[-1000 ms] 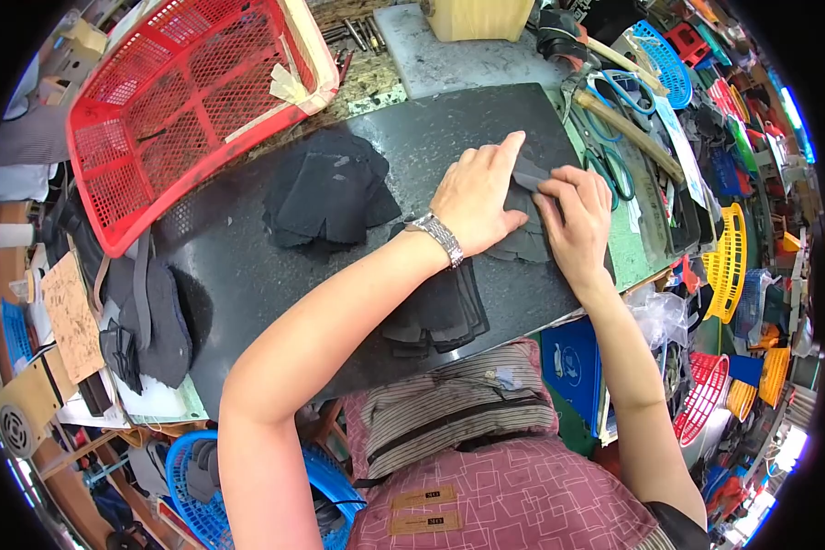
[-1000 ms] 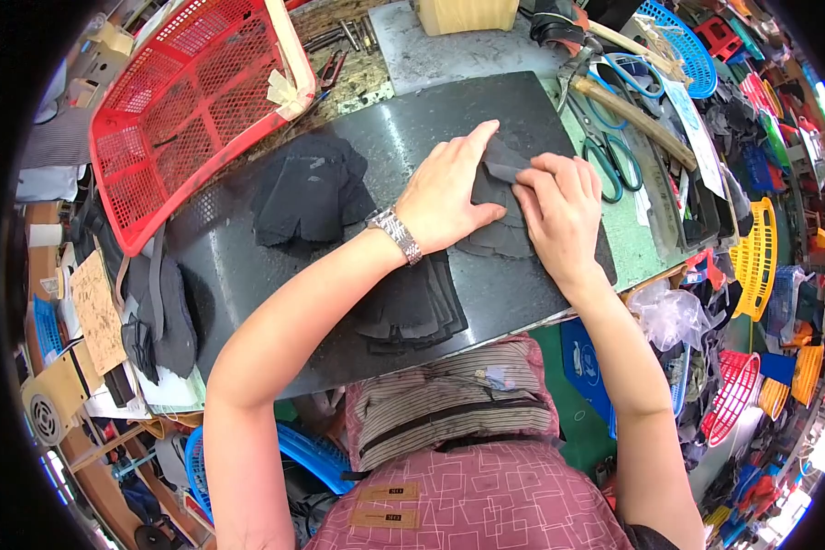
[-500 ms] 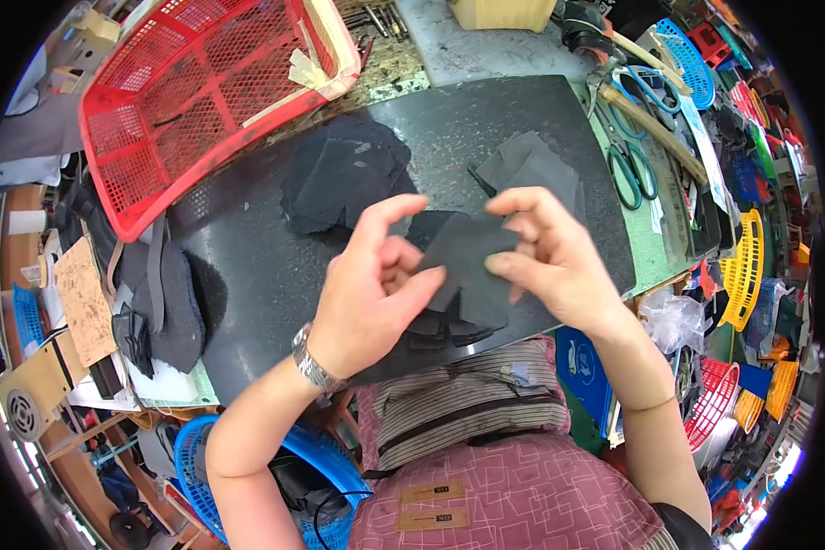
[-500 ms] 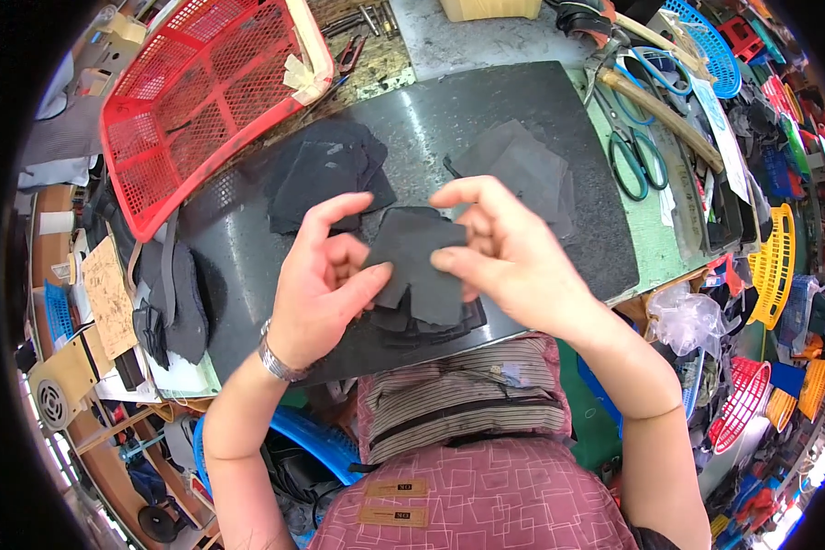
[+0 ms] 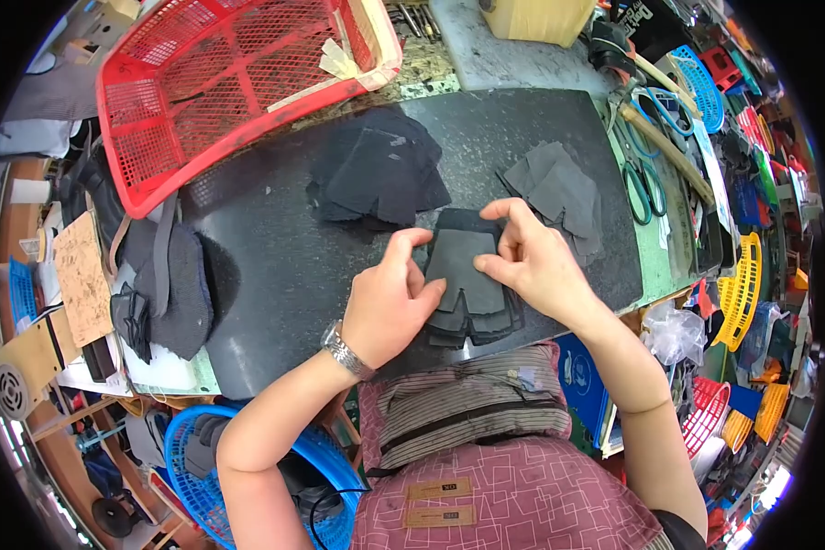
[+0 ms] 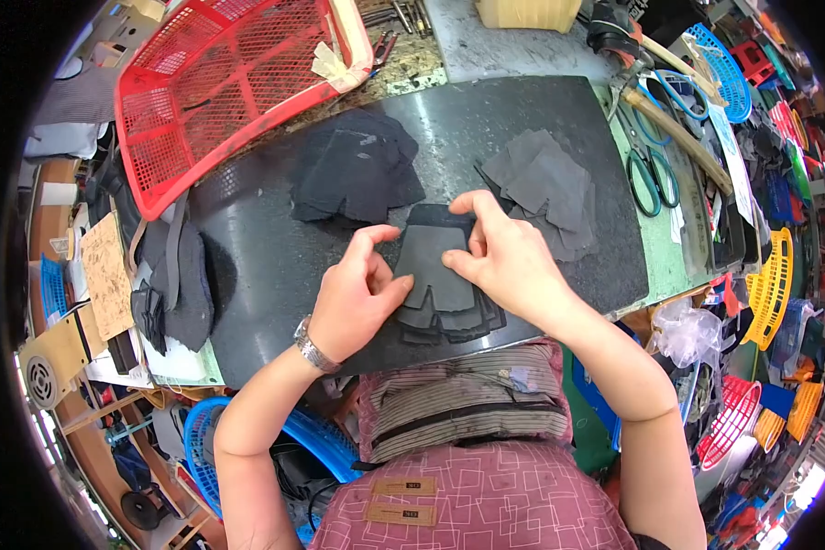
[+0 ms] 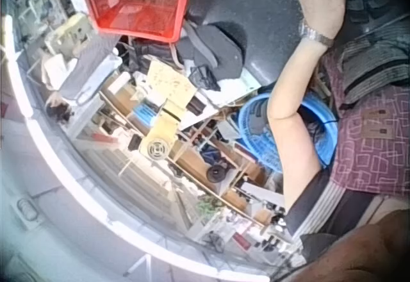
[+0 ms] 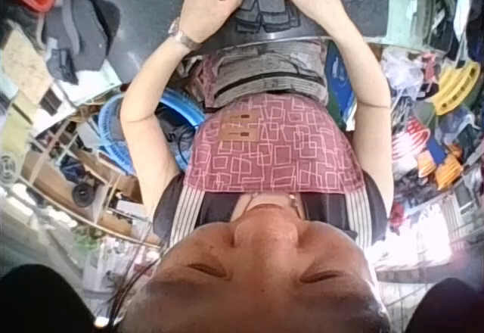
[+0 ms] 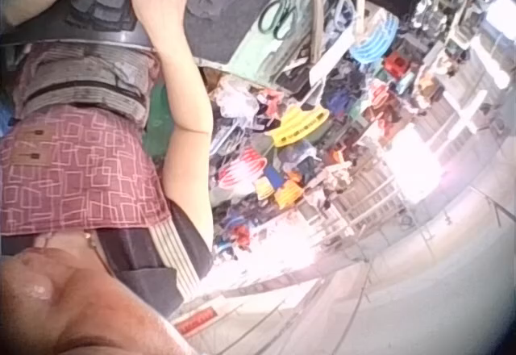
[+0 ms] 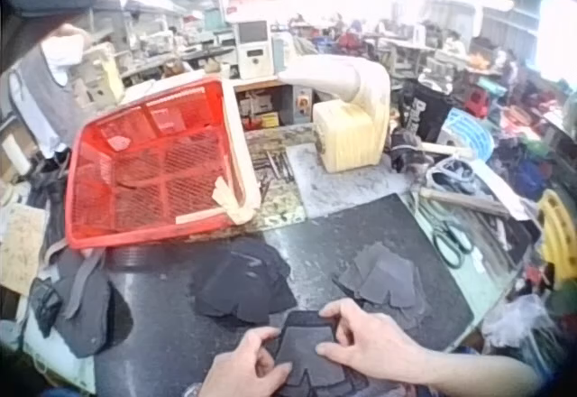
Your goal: Sorting and inspecting black shoe components from a basket onto a workbench.
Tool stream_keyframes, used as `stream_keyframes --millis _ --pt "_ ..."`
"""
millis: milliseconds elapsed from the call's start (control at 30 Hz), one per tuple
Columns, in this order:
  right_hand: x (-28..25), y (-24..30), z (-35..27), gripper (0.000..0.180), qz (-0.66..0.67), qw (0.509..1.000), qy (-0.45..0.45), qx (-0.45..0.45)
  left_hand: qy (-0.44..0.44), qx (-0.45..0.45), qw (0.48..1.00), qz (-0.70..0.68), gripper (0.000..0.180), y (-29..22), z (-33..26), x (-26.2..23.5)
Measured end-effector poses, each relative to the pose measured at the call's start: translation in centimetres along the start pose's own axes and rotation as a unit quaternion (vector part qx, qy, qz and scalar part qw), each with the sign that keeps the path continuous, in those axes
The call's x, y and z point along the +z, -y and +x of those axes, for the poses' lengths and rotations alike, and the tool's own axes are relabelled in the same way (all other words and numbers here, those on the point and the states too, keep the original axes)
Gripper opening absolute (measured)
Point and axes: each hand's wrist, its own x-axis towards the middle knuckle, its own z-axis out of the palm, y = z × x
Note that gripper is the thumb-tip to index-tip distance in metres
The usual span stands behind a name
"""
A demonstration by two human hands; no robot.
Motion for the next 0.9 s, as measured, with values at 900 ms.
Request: stream_keyframes --millis 900 --pt "0.6 0.1 -1.9 0.016 -0.049 0.985 0.098 -0.134 -0.390 -0.046 0.873 0.288 0.072 20.5 -13.3 -32.6"
